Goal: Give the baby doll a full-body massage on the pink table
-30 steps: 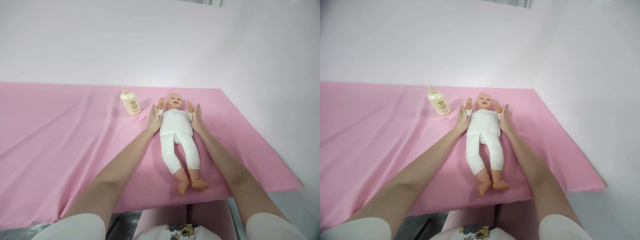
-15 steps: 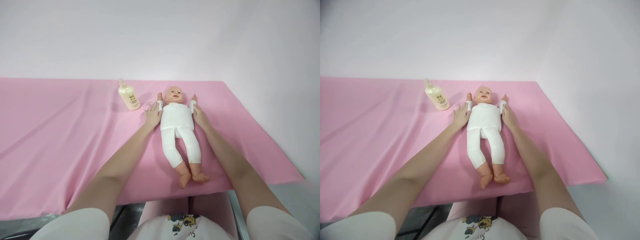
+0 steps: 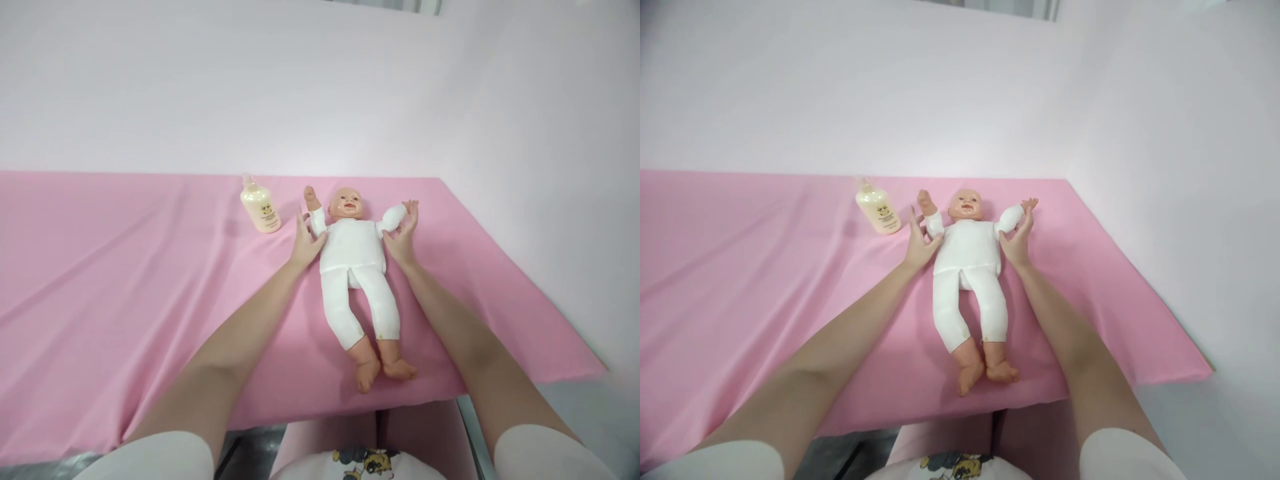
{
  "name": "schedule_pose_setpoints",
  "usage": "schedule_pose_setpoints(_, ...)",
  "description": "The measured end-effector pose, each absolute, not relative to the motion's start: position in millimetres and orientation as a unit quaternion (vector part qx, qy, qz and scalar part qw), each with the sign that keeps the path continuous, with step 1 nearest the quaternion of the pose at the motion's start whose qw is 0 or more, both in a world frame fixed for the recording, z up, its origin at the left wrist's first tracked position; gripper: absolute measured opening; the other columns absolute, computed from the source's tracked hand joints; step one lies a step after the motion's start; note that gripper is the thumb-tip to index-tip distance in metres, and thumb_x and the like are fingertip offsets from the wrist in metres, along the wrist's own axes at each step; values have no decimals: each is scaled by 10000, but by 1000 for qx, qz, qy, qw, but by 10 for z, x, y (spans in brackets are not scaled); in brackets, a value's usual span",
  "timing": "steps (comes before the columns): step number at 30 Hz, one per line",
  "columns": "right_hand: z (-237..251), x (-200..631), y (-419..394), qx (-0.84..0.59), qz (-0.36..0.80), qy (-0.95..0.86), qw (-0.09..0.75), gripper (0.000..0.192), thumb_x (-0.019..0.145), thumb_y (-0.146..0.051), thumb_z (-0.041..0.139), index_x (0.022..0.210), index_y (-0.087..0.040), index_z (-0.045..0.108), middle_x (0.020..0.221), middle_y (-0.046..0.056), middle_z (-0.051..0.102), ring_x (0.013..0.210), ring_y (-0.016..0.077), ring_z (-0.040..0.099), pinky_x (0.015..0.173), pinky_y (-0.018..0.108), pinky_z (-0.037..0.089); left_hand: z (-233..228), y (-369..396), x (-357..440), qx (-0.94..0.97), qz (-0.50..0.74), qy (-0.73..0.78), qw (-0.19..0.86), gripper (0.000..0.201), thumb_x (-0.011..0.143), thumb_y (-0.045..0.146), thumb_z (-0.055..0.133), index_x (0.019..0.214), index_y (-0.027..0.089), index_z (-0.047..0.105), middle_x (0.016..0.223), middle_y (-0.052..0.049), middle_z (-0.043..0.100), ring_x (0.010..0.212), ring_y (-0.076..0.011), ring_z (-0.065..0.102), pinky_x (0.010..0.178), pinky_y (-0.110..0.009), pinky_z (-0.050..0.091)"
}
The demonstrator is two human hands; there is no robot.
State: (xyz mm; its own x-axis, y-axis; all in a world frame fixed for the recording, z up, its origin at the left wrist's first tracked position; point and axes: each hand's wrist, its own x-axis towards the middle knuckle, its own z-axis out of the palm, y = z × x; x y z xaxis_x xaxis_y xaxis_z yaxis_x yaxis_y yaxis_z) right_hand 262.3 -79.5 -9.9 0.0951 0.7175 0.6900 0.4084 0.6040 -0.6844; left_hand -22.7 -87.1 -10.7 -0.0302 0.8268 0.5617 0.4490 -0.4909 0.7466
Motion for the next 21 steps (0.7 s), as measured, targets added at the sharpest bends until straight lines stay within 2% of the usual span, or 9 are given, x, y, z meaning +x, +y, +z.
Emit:
schedule_pose_setpoints(2, -58, 2604, -837, -414, 100, -663, 616, 982, 881, -454, 607, 1578, -278, -61, 1680, 154, 15, 1580, 335, 112, 1159, 589, 405, -88, -902, -209, 683, 551, 452, 163, 1077, 850, 561, 669, 1603, 231, -27, 1508, -206, 406, 1232, -268, 595, 1040, -418, 505)
schedule_pose_setpoints(5, -55, 2583, -872, -419, 28, -684, 596, 866, 899, -435, 582, 1570, -263, 63, 1669, 165, 62, 1575, 354, 121, 1162, 609, 395, -90, -926, -192, 711, 545, 425, 127, 1080, 806, 545, 713, 1605, 224, 61, 1379, -160, 527, 1165, -257, 611, 1033, -424, 504)
schedule_pose_setpoints(10, -131, 2548, -866, -404, -61, -731, 547, 677, 929, -330, 548, 1506, -257, 202, 1644, 184, 169, 1562, 330, 195, 1210, 621, 333, -137, -903, -210, 742, 531, 398, 95, 929, 849, 448, 652, 1598, 214, 154, 1313, -140, 567, 1160, -258, 606, 1053, -461, 483)
schedule_pose_setpoints(13, -154, 2541, -847, -387, -68, -756, 523, 645, 951, -289, 514, 1507, -231, 194, 1637, 198, 192, 1556, 324, 225, 1220, 633, 305, -168, -872, -226, 742, 532, 400, 80, 824, 912, 400, 564, 1597, 179, 163, 1382, -169, 539, 1300, -284, 543, 1161, -509, 383)
schedule_pose_setpoints(16, -145, 2554, -834, -382, -59, -769, 509, 641, 985, -280, 449, 1551, -227, 151, 1638, 185, 225, 1563, 286, 222, 1234, 595, 304, -191, -844, -223, 733, 526, 425, 79, 792, 969, 437, 489, 1599, 130, 120, 1518, -217, 429, 1454, -314, 397, 1231, -531, 275)
schedule_pose_setpoints(19, -128, 2577, -825, -400, -23, -775, 488, 605, 1014, -257, 355, 1588, -245, 163, 1657, 138, 240, 1570, 245, 208, 1254, 558, 287, -194, -827, -211, 731, 515, 439, 89, 805, 993, 518, 445, 1598, 115, 100, 1607, -249, 299, 1521, -336, 279, 1247, -536, 230)
schedule_pose_setpoints(21, -131, 2594, -814, -429, 17, -774, 465, 573, 1019, -244, 317, 1586, -271, 242, 1675, 80, 233, 1577, 229, 184, 1266, 535, 271, -181, -824, -209, 735, 510, 436, 99, 791, 1003, 546, 413, 1603, 136, 100, 1626, -241, 268, 1536, -331, 247, 1253, -533, 212)
